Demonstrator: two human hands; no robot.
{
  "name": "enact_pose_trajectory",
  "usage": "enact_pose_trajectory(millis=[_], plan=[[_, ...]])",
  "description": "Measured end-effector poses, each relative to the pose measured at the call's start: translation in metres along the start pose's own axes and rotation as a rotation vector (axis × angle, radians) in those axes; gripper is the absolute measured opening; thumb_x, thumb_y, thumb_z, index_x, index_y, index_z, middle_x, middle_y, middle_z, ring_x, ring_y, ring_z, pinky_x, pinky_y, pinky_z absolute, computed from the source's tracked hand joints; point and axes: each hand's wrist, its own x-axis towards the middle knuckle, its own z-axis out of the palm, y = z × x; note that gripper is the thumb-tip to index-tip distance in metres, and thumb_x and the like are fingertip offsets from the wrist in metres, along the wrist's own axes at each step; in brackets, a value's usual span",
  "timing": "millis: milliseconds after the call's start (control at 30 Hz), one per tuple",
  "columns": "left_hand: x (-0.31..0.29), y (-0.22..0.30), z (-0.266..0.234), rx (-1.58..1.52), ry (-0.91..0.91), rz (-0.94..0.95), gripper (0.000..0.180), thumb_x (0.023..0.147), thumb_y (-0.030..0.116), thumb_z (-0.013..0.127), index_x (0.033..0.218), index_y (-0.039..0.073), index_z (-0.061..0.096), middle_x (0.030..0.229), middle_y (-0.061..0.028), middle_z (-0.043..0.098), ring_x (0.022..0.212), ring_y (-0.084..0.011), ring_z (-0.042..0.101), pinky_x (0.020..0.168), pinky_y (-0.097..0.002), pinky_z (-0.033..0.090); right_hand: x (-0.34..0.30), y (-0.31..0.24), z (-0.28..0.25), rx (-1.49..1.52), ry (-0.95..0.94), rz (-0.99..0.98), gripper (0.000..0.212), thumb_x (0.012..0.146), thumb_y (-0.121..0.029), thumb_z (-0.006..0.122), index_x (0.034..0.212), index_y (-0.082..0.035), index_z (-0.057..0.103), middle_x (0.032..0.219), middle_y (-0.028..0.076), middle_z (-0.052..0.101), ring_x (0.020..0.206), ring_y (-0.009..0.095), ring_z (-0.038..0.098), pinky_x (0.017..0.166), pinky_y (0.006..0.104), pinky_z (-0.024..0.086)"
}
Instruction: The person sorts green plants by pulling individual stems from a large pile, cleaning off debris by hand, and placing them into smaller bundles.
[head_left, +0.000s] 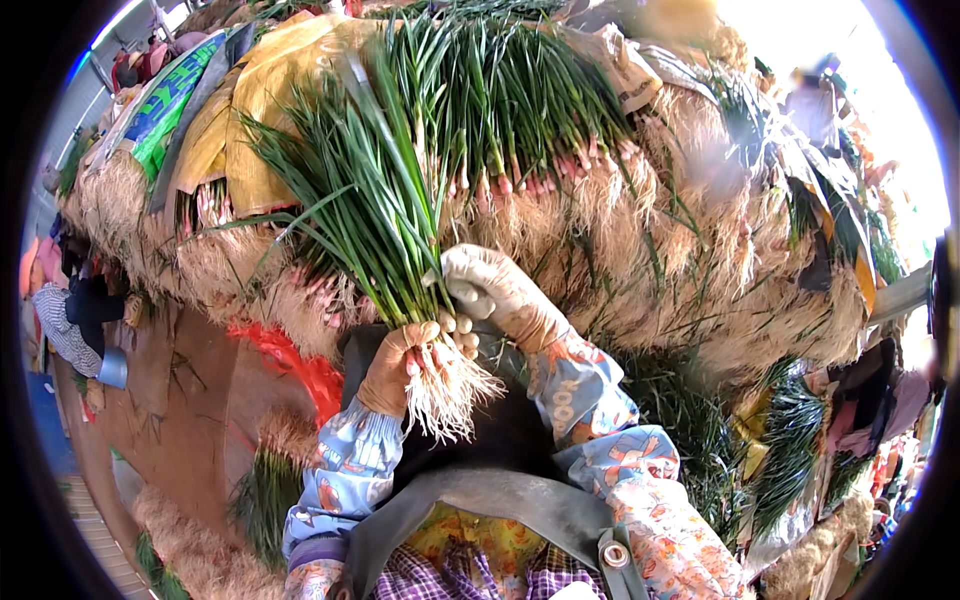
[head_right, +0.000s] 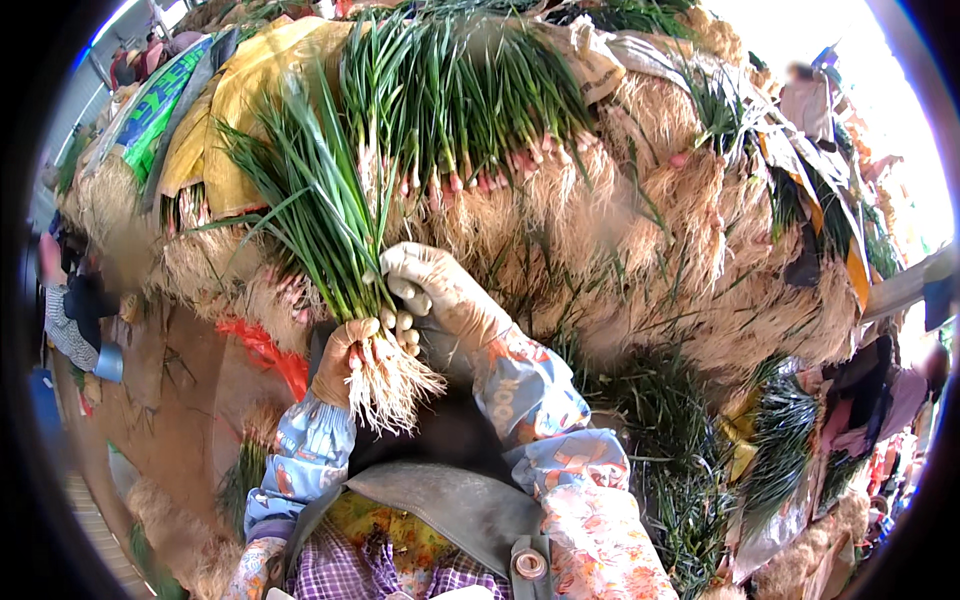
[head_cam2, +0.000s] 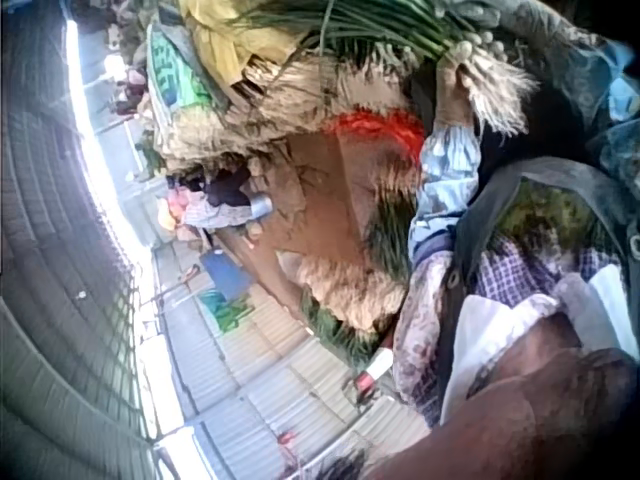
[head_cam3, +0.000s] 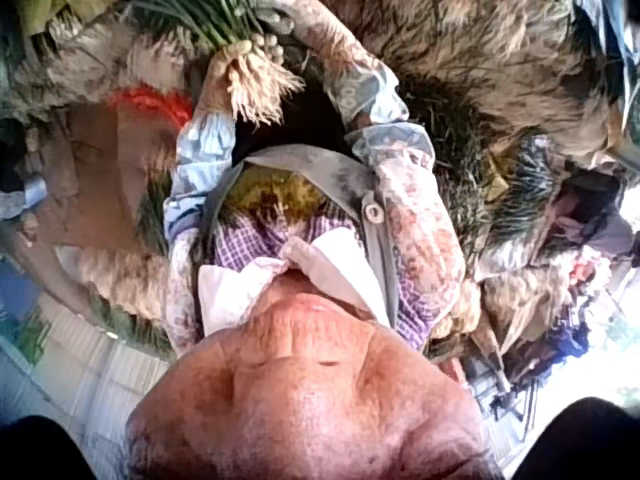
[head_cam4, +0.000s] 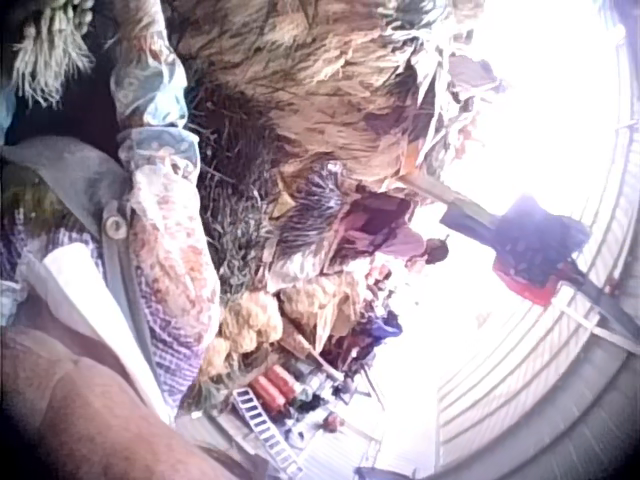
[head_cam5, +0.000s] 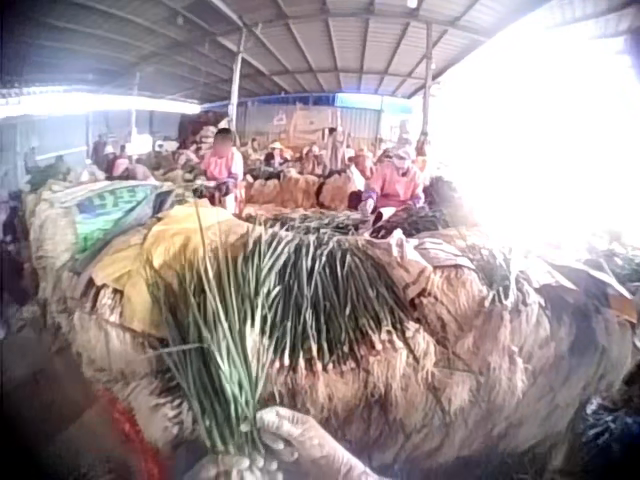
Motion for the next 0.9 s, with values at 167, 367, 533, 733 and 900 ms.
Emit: enact_pose_trajectory(millis=[167, 367, 533, 733, 900], plan=[[-0.007, 0.003, 0.005, -0.026, -0.033, -0.053, 0.024, 0.076, 0.02, 0.06, 0.093, 0.004, 0.054, 0.095, -0.0107, 0.057, 0.093, -0.0249, 0.057, 0.086, -0.0386, 0.045, 0.006, -0.002, 0.004, -0.096, 0.011, 0.023, 0.014, 0.087, -0.015, 0.056, 0.08, -0.003, 0.057, 0.054, -0.005, 0.041, 0.042, 0.002, 0.032, 0.04, 0.0168, 0.024], [-0.003, 0.007, 0.006, -0.049, -0.155, 0.01, 0.018, 0.075, 0.016, 0.061, 0.086, 0.004, 0.054, 0.081, -0.0078, 0.052, 0.08, -0.0207, 0.052, 0.074, -0.0349, 0.046, 0.009, 0.03, -0.013, -1.255, 0.613, -0.591, 0.003, 0.077, -0.011, 0.062, 0.076, -0.011, 0.059, 0.064, 0.008, 0.059, 0.055, 0.023, 0.058, 0.052, 0.0309, 0.046], [-0.003, 0.004, 0.012, -0.008, -0.16, 0.1, 0.02, 0.075, 0.016, 0.063, 0.089, 0.005, 0.055, 0.086, -0.0075, 0.051, 0.082, -0.0202, 0.053, 0.076, -0.0356, 0.045, -0.034, 0.034, -0.111, -1.278, 0.551, -0.008, 0.018, 0.083, -0.024, 0.059, 0.082, -0.006, 0.058, 0.062, 0.008, 0.056, 0.045, 0.016, 0.049, 0.044, 0.0311, 0.042], [0.003, -0.002, 0.001, 0.039, -0.038, 0.074, 0.021, 0.074, 0.019, 0.062, 0.088, 0.006, 0.055, 0.087, -0.0055, 0.051, 0.086, -0.0192, 0.052, 0.08, -0.0326, 0.045, -0.065, -0.006, -0.005, -1.18, 0.436, -0.327, 0.033, 0.08, -0.021, 0.065, 0.108, -0.007, 0.056, 0.085, 0.01, 0.064, 0.072, 0.023, 0.061, 0.062, 0.029, 0.05], [0.007, -0.002, 0.003, 0.054, 0.007, 0.07, 0.019, 0.075, 0.012, 0.06, 0.089, -0.001, 0.055, 0.095, -0.0122, 0.055, 0.084, -0.0191, 0.057, 0.072, -0.0262, 0.049, -0.059, 0.016, 0.0, -1.406, 0.14, -0.165, 0.024, 0.084, -0.023, 0.058, 0.103, -0.009, 0.055, 0.085, 0.015, 0.06, 0.072, 0.031, 0.06, 0.058, 0.0349, 0.049]])
